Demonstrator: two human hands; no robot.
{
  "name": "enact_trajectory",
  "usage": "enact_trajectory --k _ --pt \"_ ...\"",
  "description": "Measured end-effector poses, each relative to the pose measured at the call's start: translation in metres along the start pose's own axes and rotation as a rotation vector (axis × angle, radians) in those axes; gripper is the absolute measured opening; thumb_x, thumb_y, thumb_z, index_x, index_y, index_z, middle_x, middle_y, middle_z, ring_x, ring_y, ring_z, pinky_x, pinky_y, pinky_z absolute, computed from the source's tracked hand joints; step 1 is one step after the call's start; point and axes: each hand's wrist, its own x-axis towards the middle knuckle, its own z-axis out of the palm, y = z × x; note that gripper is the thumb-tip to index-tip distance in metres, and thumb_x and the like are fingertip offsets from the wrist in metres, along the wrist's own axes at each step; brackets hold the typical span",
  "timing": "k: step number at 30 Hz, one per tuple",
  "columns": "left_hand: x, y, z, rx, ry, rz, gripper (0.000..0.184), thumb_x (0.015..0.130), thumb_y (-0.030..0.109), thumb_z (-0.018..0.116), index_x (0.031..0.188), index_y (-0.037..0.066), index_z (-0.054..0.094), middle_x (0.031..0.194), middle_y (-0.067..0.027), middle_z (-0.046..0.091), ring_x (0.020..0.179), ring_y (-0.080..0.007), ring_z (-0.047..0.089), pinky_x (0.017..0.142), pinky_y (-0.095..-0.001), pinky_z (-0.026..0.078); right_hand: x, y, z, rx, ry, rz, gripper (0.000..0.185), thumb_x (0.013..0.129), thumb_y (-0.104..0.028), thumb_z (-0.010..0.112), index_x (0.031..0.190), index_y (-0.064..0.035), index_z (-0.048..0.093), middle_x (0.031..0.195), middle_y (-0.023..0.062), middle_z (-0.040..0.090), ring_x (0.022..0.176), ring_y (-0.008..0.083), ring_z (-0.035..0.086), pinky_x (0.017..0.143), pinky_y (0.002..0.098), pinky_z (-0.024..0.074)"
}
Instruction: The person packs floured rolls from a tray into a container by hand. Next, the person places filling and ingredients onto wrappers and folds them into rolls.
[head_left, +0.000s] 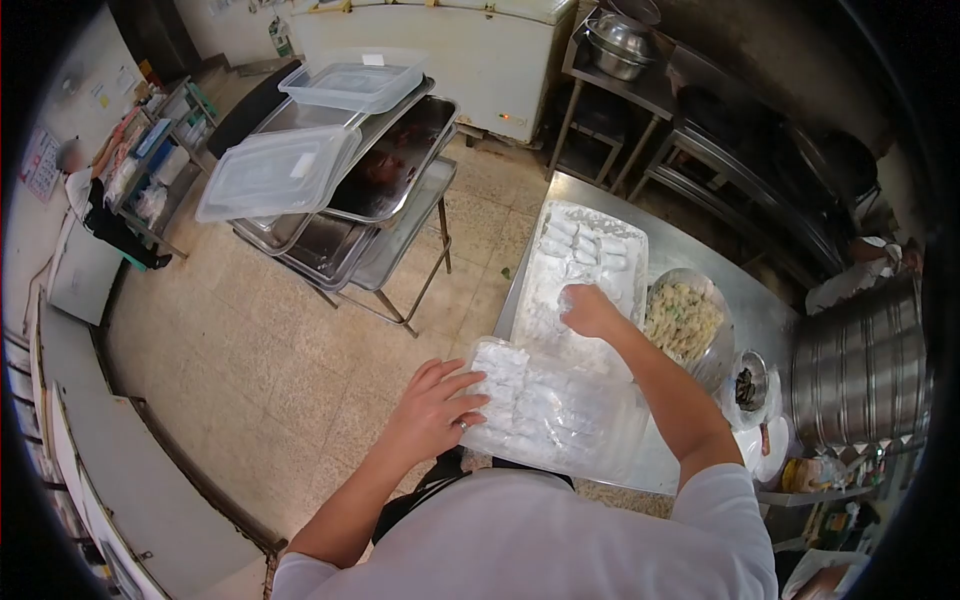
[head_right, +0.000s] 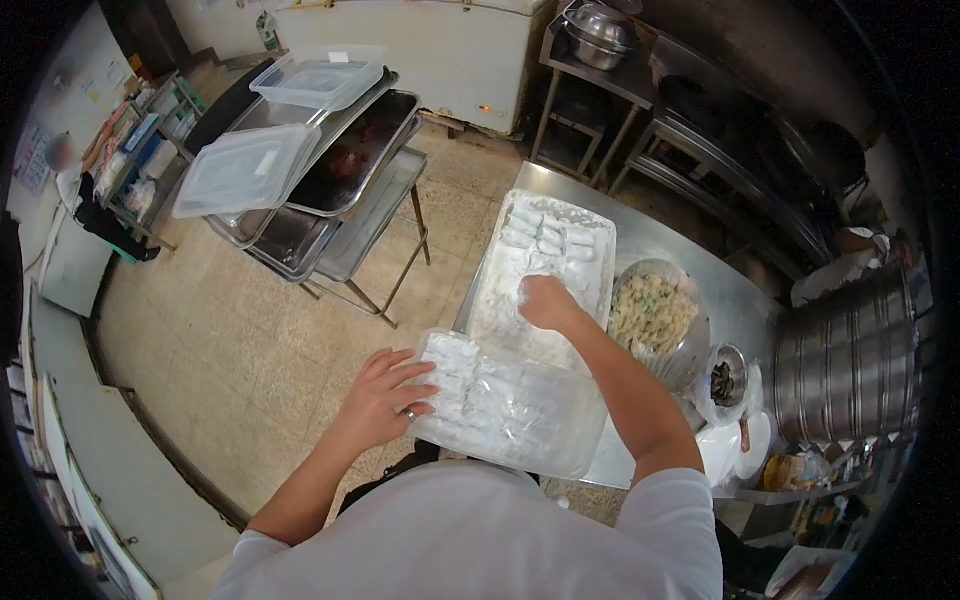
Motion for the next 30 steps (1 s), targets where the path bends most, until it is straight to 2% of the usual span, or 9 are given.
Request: enact_trajectory --k 4,7,10,14,15,21,24,27,30 --pt "-0.003 -0.005 0.0 -0.026 -0.007 0.031 0.027 0.081 0.019 0.089 0.108 0.017 0.084 0.138 -0.0029 0.073 0.135 -0.0346 0.06 0.118 -0.0547 0.044 -0.009 0.008 0.012 0.003 0.0 0.086 0.04 0.083 -0.016 0.074 0.118 0.0025 0.076 0.116 0.0307 0.074 0.113 0.0475 0.07 0.099 0.0488 0.0577" --pt "-0.002 -0.01 -0.001 -0.039 -0.025 0.058 0.025 0.083 0.017 0.087 0.107 0.016 0.084 0.139 -0.0044 0.073 0.136 -0.0356 0.06 0.118 -0.0554 0.043 -0.008 0.031 0.02 -0.039 0.097 -0.017 0.037 0.084 -0.014 0.073 0.117 0.002 0.077 0.116 0.0316 0.074 0.111 0.0467 0.071 0.099 0.0483 0.0579" --pt "-0.006 -0.015 0.0 -0.068 -0.037 0.08 0.023 0.084 0.013 0.086 0.107 0.015 0.083 0.14 -0.0055 0.072 0.136 -0.0363 0.059 0.118 -0.0558 0.043 -0.024 0.02 0.005 -0.09 -0.012 -0.012 0.034 0.086 -0.015 0.072 0.115 0.003 0.077 0.115 0.0312 0.074 0.111 0.0455 0.072 0.1 0.048 0.0578" --pt "-0.005 -0.017 -0.004 -0.08 -0.051 0.105 0.021 0.085 0.009 0.084 0.105 0.013 0.082 0.14 -0.0066 0.072 0.136 -0.0369 0.06 0.117 -0.0556 0.044 -0.063 -0.023 -0.026 0.148 0.266 0.124 0.032 0.086 -0.012 0.074 0.113 0.0039 0.077 0.101 0.0299 0.076 0.101 0.0463 0.074 0.09 0.0468 0.0593" --pt "-0.005 -0.019 -0.004 -0.083 -0.052 0.114 0.021 0.084 0.008 0.084 0.105 0.012 0.082 0.141 -0.0068 0.072 0.135 -0.037 0.06 0.117 -0.0555 0.044 -0.081 -0.045 -0.037 0.174 0.328 0.17 0.029 0.086 -0.008 0.076 0.112 0.0039 0.076 0.092 0.0235 0.077 0.089 0.038 0.077 0.081 0.044 0.059" --pt "-0.004 -0.027 -0.002 -0.161 -0.043 0.113 0.015 0.084 0.007 0.084 0.098 0.009 0.08 0.135 -0.0068 0.075 0.133 -0.0366 0.061 0.114 -0.0524 0.046 -0.174 -0.123 -0.014 0.579 0.259 0.134 0.025 0.087 -0.002 0.075 0.111 0.0042 0.075 0.084 0.0099 0.072 0.077 0.017 0.065 0.073 0.0362 0.055" --pt "-0.002 -0.03 0.0 -0.177 -0.031 0.101 0.015 0.083 0.008 0.085 0.097 0.008 0.08 0.132 -0.0064 0.076 0.131 -0.0372 0.063 0.112 -0.0502 0.047 -0.198 -0.152 0.028 0.762 0.24 0.067 0.025 0.086 -0.002 0.076 0.11 0.0041 0.074 0.087 0.0134 0.073 0.078 0.0181 0.064 0.075 0.0363 0.0548" --pt "-0.001 -0.033 0.001 -0.194 -0.049 0.086 0.014 0.083 0.009 0.086 0.096 0.008 0.08 0.133 -0.0063 0.076 0.129 -0.0378 0.063 0.111 -0.0485 0.048 -0.213 -0.182 0.052 0.648 0.198 0.057 0.025 0.084 -0.002 0.077 0.108 0.0042 0.074 0.094 0.0192 0.074 0.083 0.0255 0.07 0.078 0.0389 0.0562" --pt "0.0 -0.034 -0.002 -0.22 -0.055 0.085 0.012 0.084 0.009 0.086 0.095 0.008 0.08 0.133 -0.0064 0.076 0.128 -0.038 0.063 0.111 -0.048 0.049 -0.222 -0.185 0.073 0.32 0.406 0.047 0.027 0.083 0.001 0.078 0.109 0.0048 0.074 0.099 0.0162 0.076 0.089 0.025 0.073 0.081 0.0388 0.0573"
